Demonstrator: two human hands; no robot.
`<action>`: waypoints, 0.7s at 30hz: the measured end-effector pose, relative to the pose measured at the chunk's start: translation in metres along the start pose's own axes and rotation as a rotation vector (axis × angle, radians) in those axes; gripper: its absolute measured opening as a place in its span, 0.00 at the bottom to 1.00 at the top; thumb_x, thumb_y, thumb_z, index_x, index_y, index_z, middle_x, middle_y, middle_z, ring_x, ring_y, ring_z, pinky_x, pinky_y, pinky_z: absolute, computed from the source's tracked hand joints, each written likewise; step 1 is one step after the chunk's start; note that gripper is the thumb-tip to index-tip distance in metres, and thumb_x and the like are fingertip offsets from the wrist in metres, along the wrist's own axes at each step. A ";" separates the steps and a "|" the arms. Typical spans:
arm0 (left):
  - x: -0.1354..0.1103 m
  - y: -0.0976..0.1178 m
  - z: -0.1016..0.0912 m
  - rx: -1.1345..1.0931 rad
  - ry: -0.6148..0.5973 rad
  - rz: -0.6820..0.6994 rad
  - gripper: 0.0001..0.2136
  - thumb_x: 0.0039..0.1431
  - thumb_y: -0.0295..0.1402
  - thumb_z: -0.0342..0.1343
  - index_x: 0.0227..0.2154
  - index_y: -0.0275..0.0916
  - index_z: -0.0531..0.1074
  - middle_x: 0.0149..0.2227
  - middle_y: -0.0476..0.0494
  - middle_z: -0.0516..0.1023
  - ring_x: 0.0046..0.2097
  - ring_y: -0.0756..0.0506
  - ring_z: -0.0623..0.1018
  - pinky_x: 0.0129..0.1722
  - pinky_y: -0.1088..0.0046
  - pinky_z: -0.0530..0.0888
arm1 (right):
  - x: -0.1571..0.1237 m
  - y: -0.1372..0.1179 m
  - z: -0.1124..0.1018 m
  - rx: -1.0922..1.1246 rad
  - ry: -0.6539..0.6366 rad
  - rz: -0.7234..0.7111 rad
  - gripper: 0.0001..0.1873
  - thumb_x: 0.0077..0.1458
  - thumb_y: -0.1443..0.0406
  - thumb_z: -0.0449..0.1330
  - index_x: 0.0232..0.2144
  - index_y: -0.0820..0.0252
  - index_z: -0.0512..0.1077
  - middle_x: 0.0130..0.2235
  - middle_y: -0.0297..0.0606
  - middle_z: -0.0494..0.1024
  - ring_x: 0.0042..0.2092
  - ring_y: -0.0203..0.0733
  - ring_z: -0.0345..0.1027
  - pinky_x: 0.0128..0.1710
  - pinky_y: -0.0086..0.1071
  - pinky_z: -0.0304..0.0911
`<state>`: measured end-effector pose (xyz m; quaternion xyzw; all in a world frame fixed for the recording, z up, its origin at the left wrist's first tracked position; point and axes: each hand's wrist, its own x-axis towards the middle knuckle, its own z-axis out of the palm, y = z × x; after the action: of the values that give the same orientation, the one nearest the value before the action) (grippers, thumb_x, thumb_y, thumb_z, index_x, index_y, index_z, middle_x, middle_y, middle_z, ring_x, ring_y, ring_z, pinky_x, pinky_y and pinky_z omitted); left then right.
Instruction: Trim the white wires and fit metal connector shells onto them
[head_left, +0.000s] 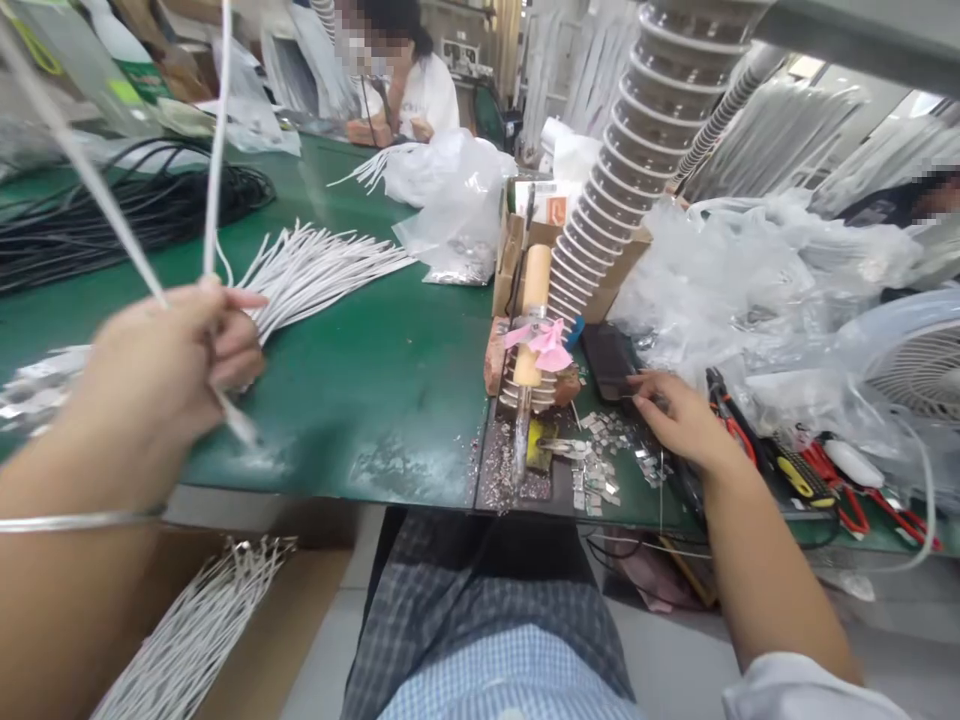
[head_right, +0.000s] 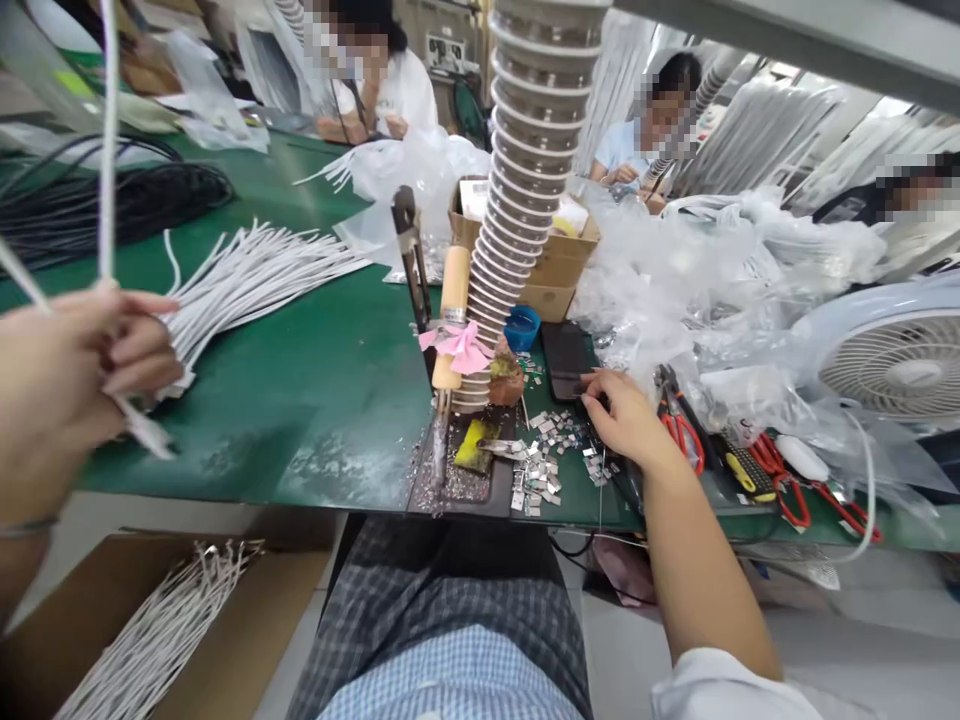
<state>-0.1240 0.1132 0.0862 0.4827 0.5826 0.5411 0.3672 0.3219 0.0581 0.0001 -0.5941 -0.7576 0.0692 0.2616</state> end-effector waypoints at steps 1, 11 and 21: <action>-0.006 -0.002 0.009 -0.136 -0.028 -0.031 0.18 0.69 0.24 0.34 0.24 0.33 0.62 0.10 0.60 0.52 0.11 0.58 0.53 0.19 0.83 0.49 | 0.001 0.000 0.001 -0.001 -0.005 -0.008 0.06 0.55 0.63 0.52 0.26 0.55 0.64 0.44 0.47 0.79 0.54 0.54 0.69 0.52 0.50 0.63; -0.024 -0.003 0.024 -0.608 -0.122 -0.119 0.24 0.73 0.32 0.30 0.21 0.37 0.60 0.10 0.59 0.53 0.13 0.56 0.44 0.16 0.77 0.42 | -0.001 0.001 0.003 0.029 -0.032 -0.034 0.07 0.56 0.61 0.53 0.27 0.55 0.65 0.44 0.47 0.80 0.56 0.55 0.67 0.53 0.52 0.62; -0.129 -0.040 0.035 -0.822 -0.278 -0.270 0.18 0.68 0.25 0.37 0.28 0.38 0.71 0.13 0.59 0.48 0.14 0.55 0.43 0.15 0.77 0.46 | -0.020 -0.032 -0.038 0.265 0.073 0.069 0.11 0.57 0.55 0.59 0.28 0.52 0.68 0.40 0.46 0.79 0.43 0.49 0.74 0.43 0.45 0.68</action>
<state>-0.0631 0.0010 0.0296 0.2848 0.3221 0.6048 0.6704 0.3156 0.0222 0.0396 -0.5822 -0.7110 0.1559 0.3624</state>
